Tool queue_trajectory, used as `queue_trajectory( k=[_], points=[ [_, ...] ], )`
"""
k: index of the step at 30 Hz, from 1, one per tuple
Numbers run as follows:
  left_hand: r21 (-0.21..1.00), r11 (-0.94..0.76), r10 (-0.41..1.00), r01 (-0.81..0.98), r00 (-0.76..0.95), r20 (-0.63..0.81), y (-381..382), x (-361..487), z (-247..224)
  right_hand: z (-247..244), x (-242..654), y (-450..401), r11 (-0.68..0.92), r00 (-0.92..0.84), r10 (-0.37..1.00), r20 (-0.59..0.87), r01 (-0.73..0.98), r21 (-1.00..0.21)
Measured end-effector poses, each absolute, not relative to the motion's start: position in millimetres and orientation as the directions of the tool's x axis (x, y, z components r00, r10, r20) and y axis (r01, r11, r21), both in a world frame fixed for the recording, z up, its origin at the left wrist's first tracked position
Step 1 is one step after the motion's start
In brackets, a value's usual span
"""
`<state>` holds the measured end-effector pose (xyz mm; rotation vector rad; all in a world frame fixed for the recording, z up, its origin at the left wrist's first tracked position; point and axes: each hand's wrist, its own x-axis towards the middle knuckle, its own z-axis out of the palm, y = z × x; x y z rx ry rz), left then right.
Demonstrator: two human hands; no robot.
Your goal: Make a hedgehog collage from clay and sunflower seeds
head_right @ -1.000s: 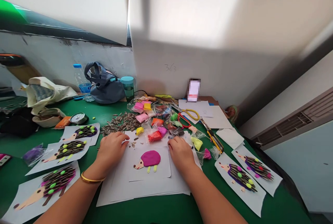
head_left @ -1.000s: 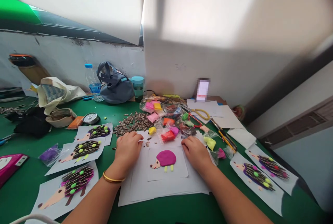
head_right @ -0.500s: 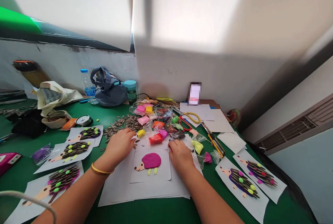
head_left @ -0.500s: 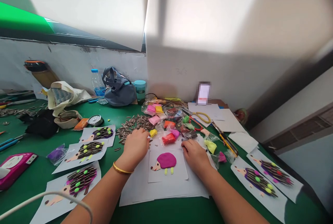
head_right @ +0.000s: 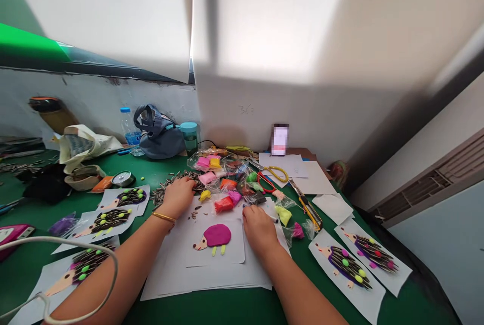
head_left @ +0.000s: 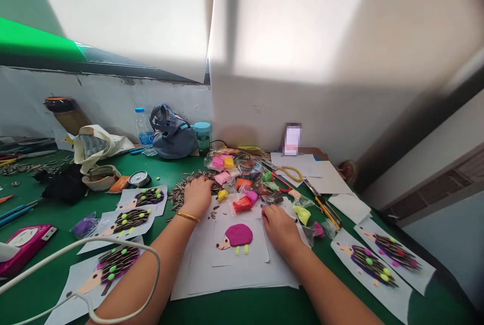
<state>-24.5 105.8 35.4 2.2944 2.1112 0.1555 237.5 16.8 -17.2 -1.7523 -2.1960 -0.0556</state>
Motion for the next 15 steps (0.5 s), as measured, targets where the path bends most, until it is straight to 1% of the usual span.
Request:
queue_trajectory(
  k=[2,3,5,6,7,9,10,12,13,15],
  points=[
    [0.082,-0.073,0.995,0.994,0.066,0.079,104.3,-27.7,38.9,-14.1,237.6,15.6,0.246,-0.182,0.938,0.293,0.949,-0.196],
    [0.085,-0.067,0.993,0.994,0.058,0.099,101.7,-28.0,40.8,-12.2,237.6,14.6,0.255,-0.177,0.934,0.31,0.939,-0.231],
    [0.119,-0.08,0.985,0.99,0.061,0.162,92.1,-24.8,44.7,-8.2,236.2,11.8,0.282,-0.15,0.925,0.349,0.887,-0.366],
    [0.169,-0.11,0.974,0.979,0.072,0.216,84.9,-21.1,46.4,-6.3,234.6,10.1,0.294,-0.126,0.925,0.358,0.835,-0.465],
    [0.239,-0.181,0.959,0.954,0.117,0.257,76.3,-16.2,47.8,-4.5,232.1,8.3,0.301,-0.102,0.931,0.35,0.758,-0.578],
    [0.416,-0.352,0.925,0.838,0.246,0.288,56.4,-3.8,49.3,-1.5,225.0,4.6,0.284,-0.073,0.954,0.292,0.536,-0.795],
    [0.512,-0.413,0.909,0.753,0.309,0.279,46.1,2.9,49.2,-0.5,220.6,3.0,0.263,-0.073,0.964,0.256,0.412,-0.872],
    [0.622,-0.46,0.882,0.633,0.403,0.243,27.9,14.5,47.8,0.5,211.6,0.1,0.226,-0.094,0.973,0.211,0.21,-0.951],
    [0.657,-0.453,0.881,0.603,0.413,0.23,20.7,18.8,46.5,0.6,207.6,-1.1,0.216,-0.105,0.974,0.202,0.146,-0.965],
    [0.703,-0.427,0.887,0.568,0.415,0.203,10.9,23.5,43.7,0.1,201.3,-3.4,0.214,-0.128,0.971,0.203,0.083,-0.973]
  ],
)
